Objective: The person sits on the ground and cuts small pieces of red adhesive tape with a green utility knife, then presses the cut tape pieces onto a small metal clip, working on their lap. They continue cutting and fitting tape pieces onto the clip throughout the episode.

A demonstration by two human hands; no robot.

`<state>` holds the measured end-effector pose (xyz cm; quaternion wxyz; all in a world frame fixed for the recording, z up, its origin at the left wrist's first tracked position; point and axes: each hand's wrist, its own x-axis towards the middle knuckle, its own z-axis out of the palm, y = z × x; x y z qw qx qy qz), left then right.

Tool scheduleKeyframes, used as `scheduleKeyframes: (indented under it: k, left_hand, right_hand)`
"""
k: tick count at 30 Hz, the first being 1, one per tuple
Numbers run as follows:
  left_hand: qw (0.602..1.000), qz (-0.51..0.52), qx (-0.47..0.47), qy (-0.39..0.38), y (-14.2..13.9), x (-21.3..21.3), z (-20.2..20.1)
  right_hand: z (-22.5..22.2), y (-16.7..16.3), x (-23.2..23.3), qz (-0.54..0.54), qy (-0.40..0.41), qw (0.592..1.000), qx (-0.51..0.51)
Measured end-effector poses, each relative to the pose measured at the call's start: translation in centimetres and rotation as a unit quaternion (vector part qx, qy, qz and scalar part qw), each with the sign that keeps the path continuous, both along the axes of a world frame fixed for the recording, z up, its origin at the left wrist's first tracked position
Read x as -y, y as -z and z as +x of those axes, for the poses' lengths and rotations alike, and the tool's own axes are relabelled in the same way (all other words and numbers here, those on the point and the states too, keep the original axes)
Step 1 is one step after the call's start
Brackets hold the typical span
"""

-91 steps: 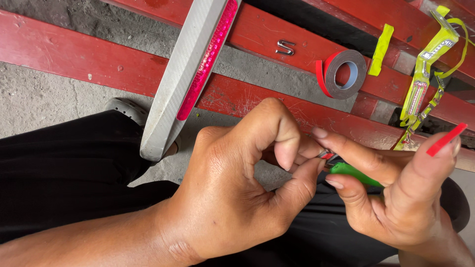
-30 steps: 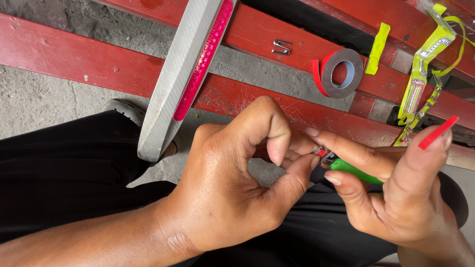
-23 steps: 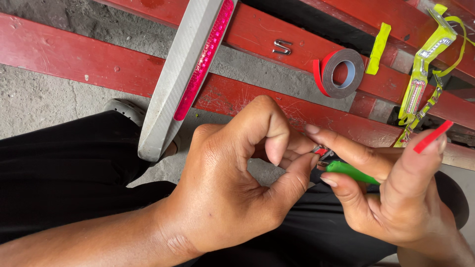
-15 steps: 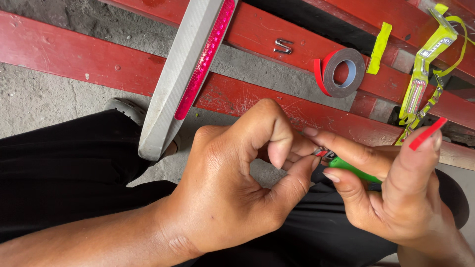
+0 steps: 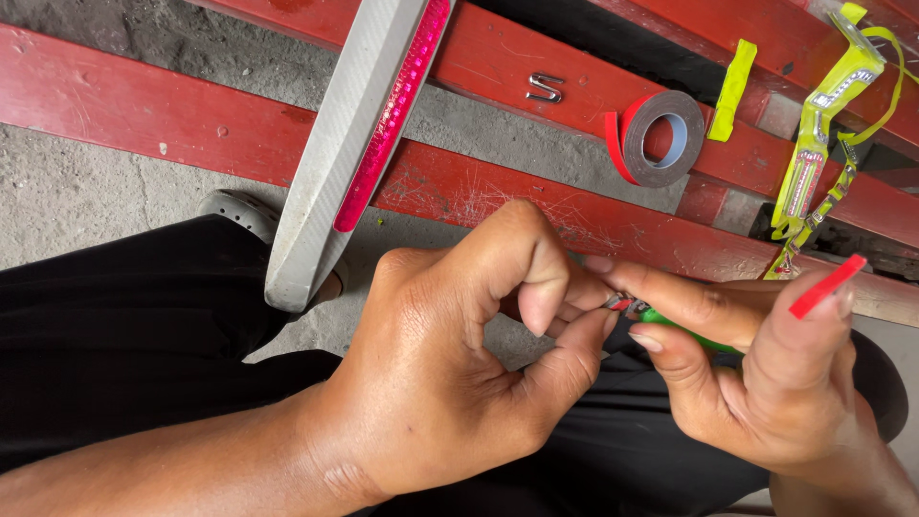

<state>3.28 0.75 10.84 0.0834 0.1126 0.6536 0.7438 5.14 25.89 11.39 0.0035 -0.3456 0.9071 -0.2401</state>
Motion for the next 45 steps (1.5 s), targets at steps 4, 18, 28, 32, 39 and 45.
scheduleKeyframes:
  k: [4,18,28,32,39,45]
  left_hand:
    - [0.999,-0.009,0.03,0.009,0.1,0.1,-0.1]
    - [0.997,0.025,0.074,-0.008,0.1,0.0,-0.4]
    - [0.978,0.116,0.166,0.04,2.2,0.3,-0.9]
    - [0.977,0.134,0.153,0.059,2.4,0.3,-1.5]
    - [0.988,0.081,0.078,0.104,1.6,-0.2,-1.7]
    - [0.992,0.05,0.048,0.109,1.6,-0.8,-1.7]
  right_hand:
    - [-0.3,-0.4,0.7,0.019,-0.007,1.0,-0.012]
    - [0.4,-0.2,-0.5,0.129,0.137,0.982,-0.025]
    - [0.2,0.8,-2.7,-0.096,0.118,0.978,0.14]
    - [-0.6,0.3,-1.7,-0.061,0.101,0.983,0.138]
    - [-1.3,-0.3,-0.3,-0.007,0.046,0.995,0.092]
    - [-1.3,-0.4,0.0,-0.025,0.031,0.992,0.123]
